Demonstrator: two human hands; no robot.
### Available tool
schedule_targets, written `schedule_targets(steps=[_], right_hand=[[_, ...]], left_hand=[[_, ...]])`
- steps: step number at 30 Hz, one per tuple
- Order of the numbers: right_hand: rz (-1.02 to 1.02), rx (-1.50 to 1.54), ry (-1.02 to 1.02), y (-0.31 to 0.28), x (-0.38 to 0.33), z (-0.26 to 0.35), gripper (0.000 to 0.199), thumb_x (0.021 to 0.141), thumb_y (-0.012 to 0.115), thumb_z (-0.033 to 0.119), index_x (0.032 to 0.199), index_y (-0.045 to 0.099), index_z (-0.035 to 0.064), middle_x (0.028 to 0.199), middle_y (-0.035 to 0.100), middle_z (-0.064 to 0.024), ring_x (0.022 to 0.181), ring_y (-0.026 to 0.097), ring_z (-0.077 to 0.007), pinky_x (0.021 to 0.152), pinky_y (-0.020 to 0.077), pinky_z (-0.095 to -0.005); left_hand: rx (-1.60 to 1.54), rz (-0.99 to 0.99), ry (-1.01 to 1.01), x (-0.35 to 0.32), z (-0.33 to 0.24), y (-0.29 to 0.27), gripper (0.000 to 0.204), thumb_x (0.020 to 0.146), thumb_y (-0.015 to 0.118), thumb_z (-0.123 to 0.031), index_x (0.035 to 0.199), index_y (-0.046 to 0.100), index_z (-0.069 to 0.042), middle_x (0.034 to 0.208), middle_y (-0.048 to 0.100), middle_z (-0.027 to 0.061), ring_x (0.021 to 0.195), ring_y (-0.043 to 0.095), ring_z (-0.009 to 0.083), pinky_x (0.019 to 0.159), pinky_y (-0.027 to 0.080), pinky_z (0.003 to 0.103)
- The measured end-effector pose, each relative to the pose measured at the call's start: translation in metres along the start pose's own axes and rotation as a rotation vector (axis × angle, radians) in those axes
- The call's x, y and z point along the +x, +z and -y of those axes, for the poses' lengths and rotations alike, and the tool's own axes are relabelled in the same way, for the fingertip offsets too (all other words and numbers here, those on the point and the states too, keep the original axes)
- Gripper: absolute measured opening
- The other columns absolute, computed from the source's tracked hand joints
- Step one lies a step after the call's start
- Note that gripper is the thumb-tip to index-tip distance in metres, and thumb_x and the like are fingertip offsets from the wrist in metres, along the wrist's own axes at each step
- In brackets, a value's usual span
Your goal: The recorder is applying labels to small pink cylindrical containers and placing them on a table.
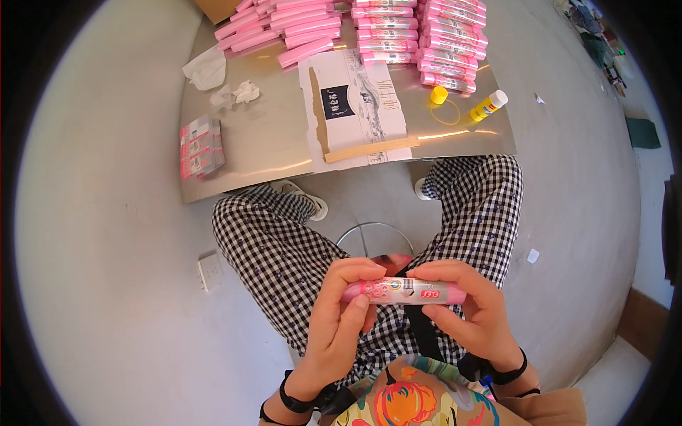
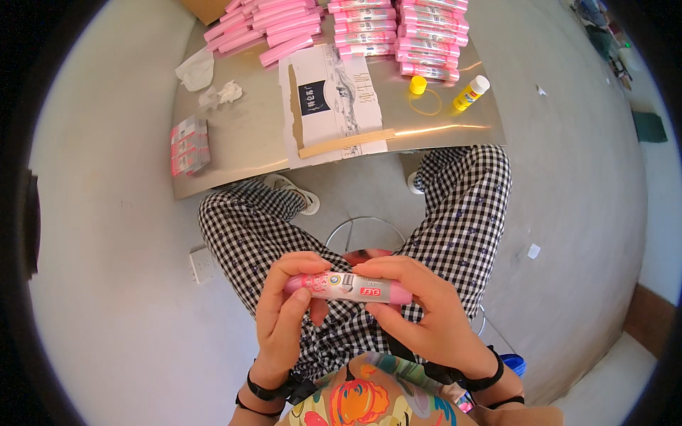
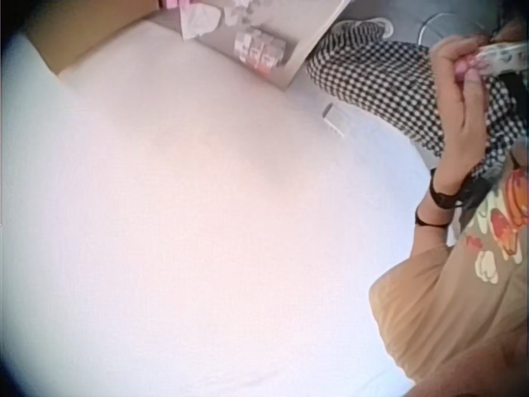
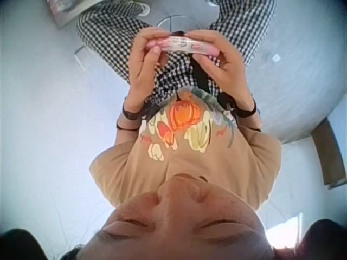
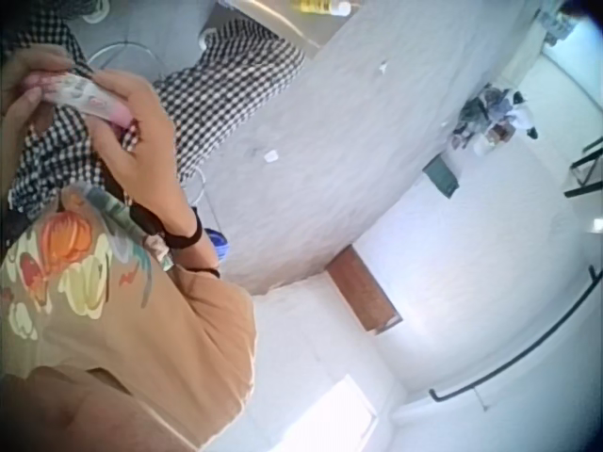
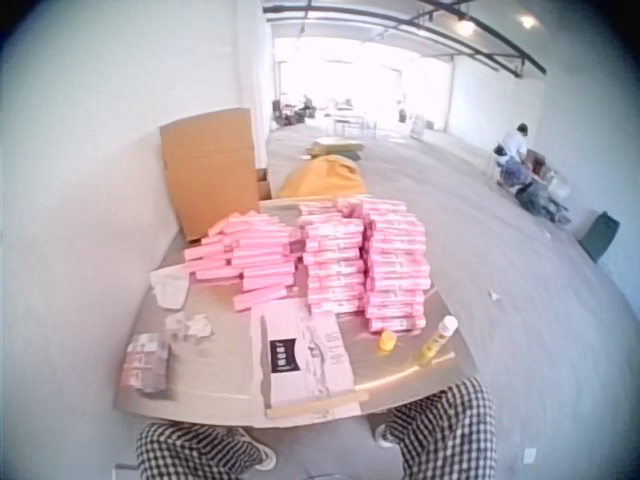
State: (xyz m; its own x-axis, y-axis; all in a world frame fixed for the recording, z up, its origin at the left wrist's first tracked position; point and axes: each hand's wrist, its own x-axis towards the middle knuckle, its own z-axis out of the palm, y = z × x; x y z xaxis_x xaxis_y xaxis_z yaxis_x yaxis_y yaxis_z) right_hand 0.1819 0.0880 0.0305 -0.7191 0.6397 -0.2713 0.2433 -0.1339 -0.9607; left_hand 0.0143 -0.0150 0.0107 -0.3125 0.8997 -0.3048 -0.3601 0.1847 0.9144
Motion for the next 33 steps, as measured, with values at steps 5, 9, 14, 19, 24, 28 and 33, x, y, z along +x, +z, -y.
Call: schedule_targets(steps=[5,9,14,19,24,28,33], right_hand=[[0.009,0.134,0.084,0.002,0.000,0.002,0.038,0.081,0.059,-0.006,0.119,0.055,-0.0010,0.123,0.054,-0.0123,0.119,0.050,-0.0198,0.097,0.0406,-0.0288],[0.013,0.182,0.132,0.004,-0.001,0.004,0.039,0.082,0.060,-0.005,0.120,0.054,-0.0016,0.122,0.054,-0.0117,0.113,0.052,-0.0150,0.095,0.0416,-0.0269],[0.015,0.122,0.133,0.004,-0.001,0.007,0.039,0.082,0.060,-0.005,0.120,0.054,-0.0021,0.120,0.054,-0.0109,0.108,0.055,-0.0135,0.093,0.0428,-0.0262],[-0.019,0.054,0.127,0.004,-0.003,0.008,0.038,0.079,0.062,-0.003,0.116,0.057,-0.0005,0.114,0.058,-0.0102,0.100,0.058,-0.0139,0.087,0.0454,-0.0253],[-0.031,-0.073,0.047,0.005,-0.002,0.005,0.037,0.076,0.064,0.000,0.113,0.060,0.0013,0.106,0.061,-0.0100,0.093,0.061,-0.0155,0.081,0.0465,-0.0255],[-0.040,-0.055,0.049,0.003,-0.002,0.005,0.037,0.076,0.065,0.000,0.113,0.060,0.0019,0.105,0.062,-0.0096,0.092,0.061,-0.0154,0.080,0.0466,-0.0257],[-0.021,-0.066,0.068,0.001,-0.003,0.005,0.037,0.076,0.065,0.001,0.113,0.060,0.0024,0.104,0.062,-0.0083,0.086,0.060,-0.0127,0.075,0.0465,-0.0236]], left_hand=[[-0.054,0.069,-0.052,0.003,-0.005,-0.010,0.030,0.089,0.041,-0.005,0.117,0.049,0.003,0.117,0.053,0.0125,0.065,0.048,0.0076,0.058,0.042,0.021],[0.100,0.041,-0.067,0.003,-0.008,-0.008,0.029,0.087,0.046,-0.010,0.110,0.055,0.004,0.110,0.059,0.0129,0.063,0.053,0.0067,0.056,0.044,0.019],[-0.024,0.052,-0.171,0.002,-0.012,-0.015,0.026,0.083,0.051,-0.005,0.107,0.058,0.003,0.106,0.061,0.0106,0.068,0.055,0.0058,0.055,0.044,0.017],[0.108,0.060,-0.049,0.005,-0.009,-0.014,0.026,0.081,0.054,-0.002,0.106,0.060,0.000,0.100,0.063,0.0076,0.069,0.056,0.0051,0.053,0.041,0.017],[0.245,0.029,-0.139,0.005,-0.010,-0.013,0.024,0.080,0.055,-0.002,0.101,0.065,0.000,0.095,0.062,0.0068,0.068,0.057,0.0062,0.053,0.042,0.017],[0.107,0.070,-0.166,0.005,-0.012,-0.018,0.028,0.079,0.055,-0.001,0.106,0.065,0.001,0.096,0.062,0.0082,0.069,0.058,0.0076,0.056,0.047,0.019],[0.199,0.003,-0.031,0.005,-0.007,-0.010,0.031,0.085,0.048,-0.011,0.105,0.065,0.005,0.099,0.065,0.0141,0.061,0.059,0.0093,0.050,0.043,0.018]])
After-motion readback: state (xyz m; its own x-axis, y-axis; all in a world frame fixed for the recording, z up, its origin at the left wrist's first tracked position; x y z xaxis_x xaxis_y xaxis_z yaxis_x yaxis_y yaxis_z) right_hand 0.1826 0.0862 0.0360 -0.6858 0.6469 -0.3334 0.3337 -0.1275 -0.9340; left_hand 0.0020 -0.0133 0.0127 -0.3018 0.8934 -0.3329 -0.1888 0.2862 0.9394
